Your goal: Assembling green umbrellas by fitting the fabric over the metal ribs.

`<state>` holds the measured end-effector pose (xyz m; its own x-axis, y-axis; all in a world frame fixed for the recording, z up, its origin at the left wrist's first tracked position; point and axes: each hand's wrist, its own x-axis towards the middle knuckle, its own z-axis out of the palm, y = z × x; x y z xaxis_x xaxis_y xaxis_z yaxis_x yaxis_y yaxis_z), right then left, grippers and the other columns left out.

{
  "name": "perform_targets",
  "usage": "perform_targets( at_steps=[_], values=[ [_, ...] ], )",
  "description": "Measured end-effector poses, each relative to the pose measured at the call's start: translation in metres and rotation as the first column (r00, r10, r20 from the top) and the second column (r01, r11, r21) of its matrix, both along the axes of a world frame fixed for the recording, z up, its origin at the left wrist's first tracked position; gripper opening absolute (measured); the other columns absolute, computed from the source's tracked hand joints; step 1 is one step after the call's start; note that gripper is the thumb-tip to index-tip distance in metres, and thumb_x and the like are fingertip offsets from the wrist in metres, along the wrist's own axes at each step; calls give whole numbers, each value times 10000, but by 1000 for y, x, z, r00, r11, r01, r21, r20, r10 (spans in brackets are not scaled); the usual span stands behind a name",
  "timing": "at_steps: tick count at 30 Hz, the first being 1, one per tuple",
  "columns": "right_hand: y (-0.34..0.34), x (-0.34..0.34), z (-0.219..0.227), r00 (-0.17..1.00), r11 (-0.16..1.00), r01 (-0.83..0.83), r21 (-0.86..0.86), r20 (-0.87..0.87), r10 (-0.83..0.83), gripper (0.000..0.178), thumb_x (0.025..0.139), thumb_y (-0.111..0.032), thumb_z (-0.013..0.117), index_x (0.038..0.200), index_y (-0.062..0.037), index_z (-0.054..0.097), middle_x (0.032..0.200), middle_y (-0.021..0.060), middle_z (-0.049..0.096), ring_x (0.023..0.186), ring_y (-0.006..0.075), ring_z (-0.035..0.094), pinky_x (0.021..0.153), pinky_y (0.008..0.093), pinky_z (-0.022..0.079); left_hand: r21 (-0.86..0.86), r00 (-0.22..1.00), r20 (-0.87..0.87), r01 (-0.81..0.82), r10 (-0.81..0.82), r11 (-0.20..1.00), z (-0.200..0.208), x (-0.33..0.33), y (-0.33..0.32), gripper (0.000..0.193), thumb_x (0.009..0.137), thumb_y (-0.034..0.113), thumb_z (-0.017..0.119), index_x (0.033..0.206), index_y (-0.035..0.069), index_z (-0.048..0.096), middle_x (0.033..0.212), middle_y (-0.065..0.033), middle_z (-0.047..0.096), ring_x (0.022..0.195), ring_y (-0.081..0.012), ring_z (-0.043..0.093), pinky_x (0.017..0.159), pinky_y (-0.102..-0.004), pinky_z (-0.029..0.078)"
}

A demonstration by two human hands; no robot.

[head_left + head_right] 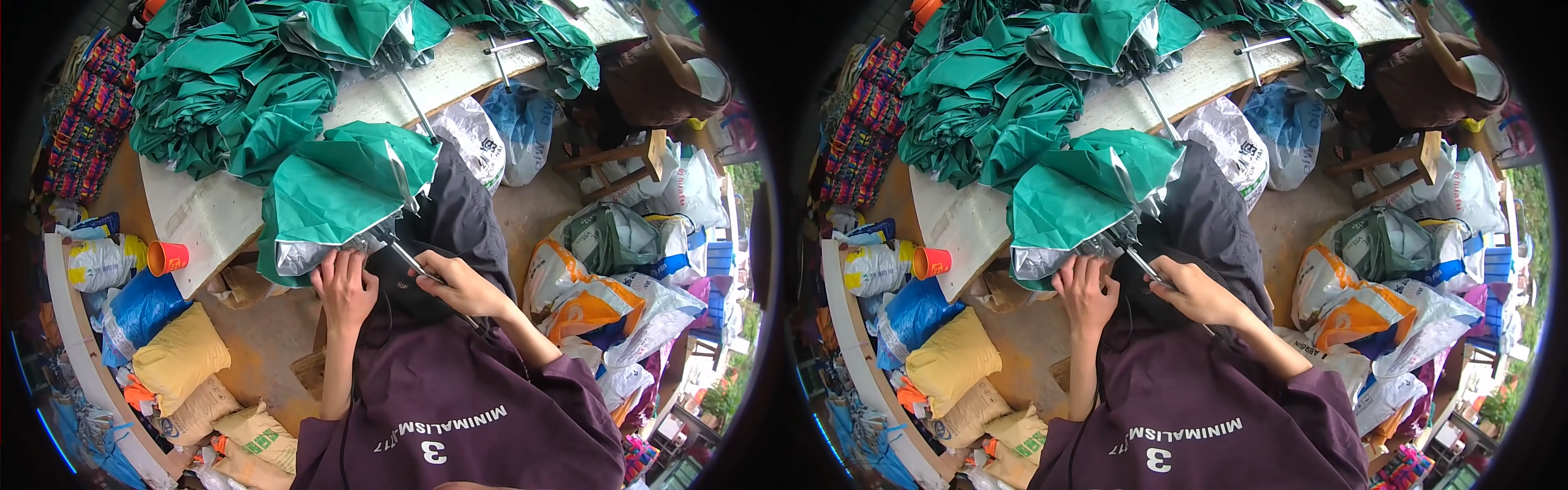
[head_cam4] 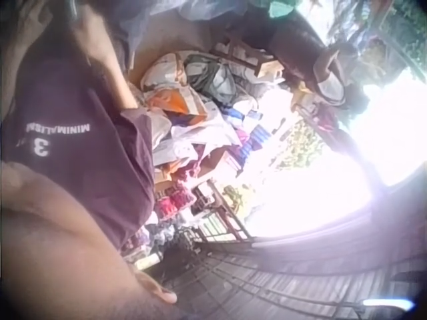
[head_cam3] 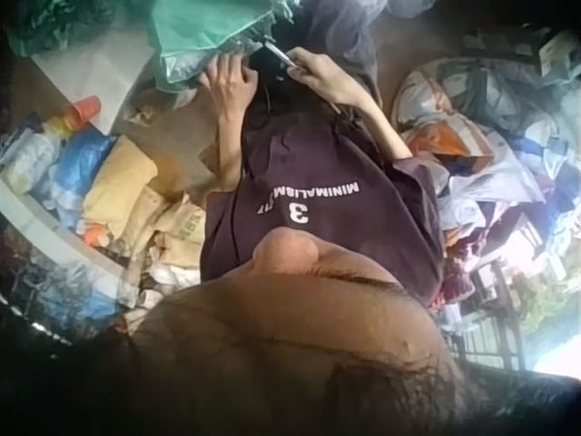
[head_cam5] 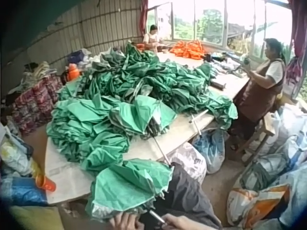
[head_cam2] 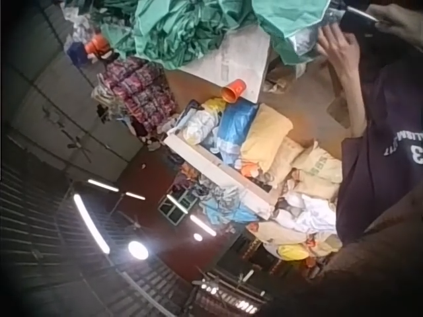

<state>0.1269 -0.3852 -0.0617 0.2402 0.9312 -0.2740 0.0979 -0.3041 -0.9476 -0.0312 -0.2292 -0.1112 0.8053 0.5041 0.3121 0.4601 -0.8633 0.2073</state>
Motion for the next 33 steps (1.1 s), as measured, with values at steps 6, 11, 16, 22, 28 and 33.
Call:
perform_targets(
  at_steps=[6,11,16,22,28,33],
  values=[
    [4,-14,8,979,998,60,-1,-196,-59,195,989,-132,537,1138,-7,541,791,18,543,739,100,511,678,276,420,63,991,74,-113,108,992,-12,11,-9,231,768,284,770,938,156,680,981,5,614,1099,-243,536,964,-433,303],
    [3,-15,7,930,996,80,-33,-357,-86,186,1001,-142,522,1130,-8,541,784,-10,500,718,67,466,659,238,399,76,982,150,-129,117,989,-14,15,-12,204,756,294,795,906,190,704,963,22,613,1080,-243,538,955,-424,301],
    [-4,-4,4,867,992,108,-71,-480,-129,189,1005,-150,519,1132,-11,540,791,-12,493,718,52,442,649,216,389,50,967,255,-44,30,998,-12,6,-4,158,754,219,800,877,195,704,971,47,635,1058,-223,546,947,-401,305],
    [-14,11,-10,838,987,146,-61,-523,-157,213,1005,-167,524,1129,2,558,814,-27,505,732,62,468,657,237,422,109,956,293,-36,3,993,1,-23,18,142,769,162,786,880,179,698,965,59,677,1010,-203,573,939,-385,307],
    [-20,17,-23,959,990,138,-38,-243,-143,201,984,-150,553,1122,-3,563,814,10,520,758,96,522,689,267,450,113,966,250,-95,64,989,11,-30,19,146,795,135,761,919,164,690,922,40,707,954,-198,608,939,-385,315],
    [-22,7,-33,947,985,170,-6,278,-162,228,922,-114,616,1122,-15,567,898,81,558,829,201,608,730,323,482,98,971,223,-115,91,988,5,-27,8,161,802,134,756,946,159,688,912,1,709,944,-221,619,934,-400,331]
  ],
)
